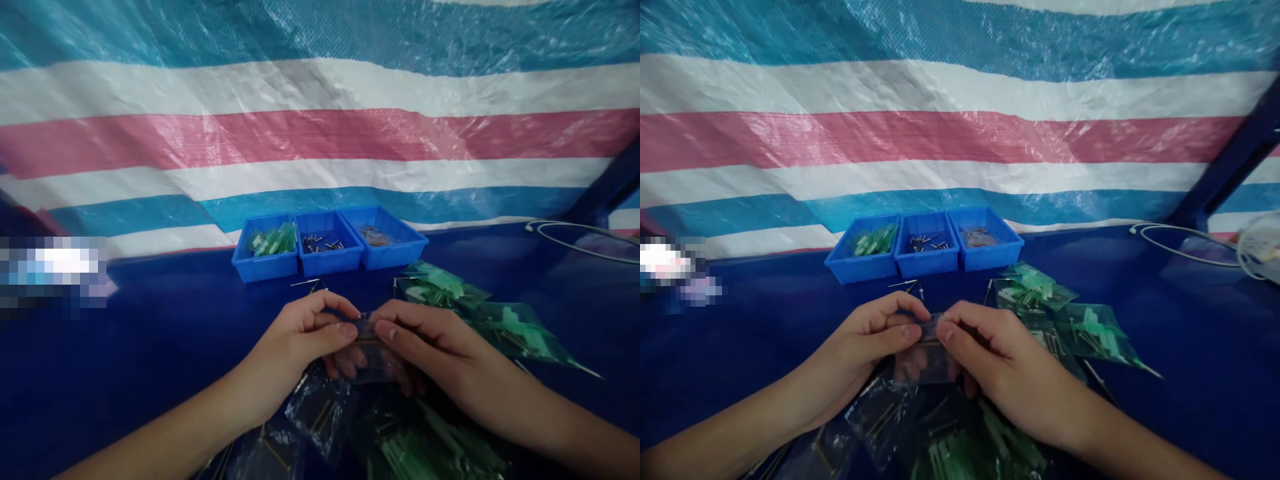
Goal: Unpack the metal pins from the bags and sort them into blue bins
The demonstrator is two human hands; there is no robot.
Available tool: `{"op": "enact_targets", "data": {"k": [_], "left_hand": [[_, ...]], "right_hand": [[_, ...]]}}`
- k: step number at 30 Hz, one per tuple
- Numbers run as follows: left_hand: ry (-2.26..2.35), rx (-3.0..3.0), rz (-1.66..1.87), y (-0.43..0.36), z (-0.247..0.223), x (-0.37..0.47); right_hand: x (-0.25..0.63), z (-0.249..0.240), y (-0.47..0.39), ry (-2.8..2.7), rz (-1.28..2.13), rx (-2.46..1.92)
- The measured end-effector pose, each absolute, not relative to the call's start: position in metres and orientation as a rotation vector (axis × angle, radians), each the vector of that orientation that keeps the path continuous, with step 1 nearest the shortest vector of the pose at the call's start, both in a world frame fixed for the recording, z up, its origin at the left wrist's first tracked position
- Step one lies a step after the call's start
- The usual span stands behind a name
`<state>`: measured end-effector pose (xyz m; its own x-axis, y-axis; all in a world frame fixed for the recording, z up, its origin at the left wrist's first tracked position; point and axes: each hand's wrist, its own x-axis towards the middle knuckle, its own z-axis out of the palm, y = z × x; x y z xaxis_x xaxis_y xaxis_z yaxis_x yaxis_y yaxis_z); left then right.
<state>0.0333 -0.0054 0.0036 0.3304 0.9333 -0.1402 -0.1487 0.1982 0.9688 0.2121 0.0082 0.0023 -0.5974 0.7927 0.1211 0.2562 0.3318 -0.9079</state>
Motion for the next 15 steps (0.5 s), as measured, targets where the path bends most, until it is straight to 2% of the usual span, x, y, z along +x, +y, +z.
{"op": "enact_targets", "data": {"k": [4,6,11,15], "left_hand": [[0.877,1.008,1.022,-0.0047,0.004,0.0322],[0.856,1.0,1.017,-0.0044,0.0034,0.0316],[0.899,1.094,0.949,-0.0059,0.0031,0.0318],[0.942,1.189,1.007,-0.0065,0.0059,0.033]], "right_hand": [[0.2172,-0.0017,0.0081,-2.2,0.698,-0.805],[0.2179,-0.0031,0.0071,-2.297,0.542,-0.721],[0.215,-0.0025,0.0021,-2.271,0.378,-0.719],[0.2146,0.0013,0.0015,-2.136,0.498,-0.83]]}}
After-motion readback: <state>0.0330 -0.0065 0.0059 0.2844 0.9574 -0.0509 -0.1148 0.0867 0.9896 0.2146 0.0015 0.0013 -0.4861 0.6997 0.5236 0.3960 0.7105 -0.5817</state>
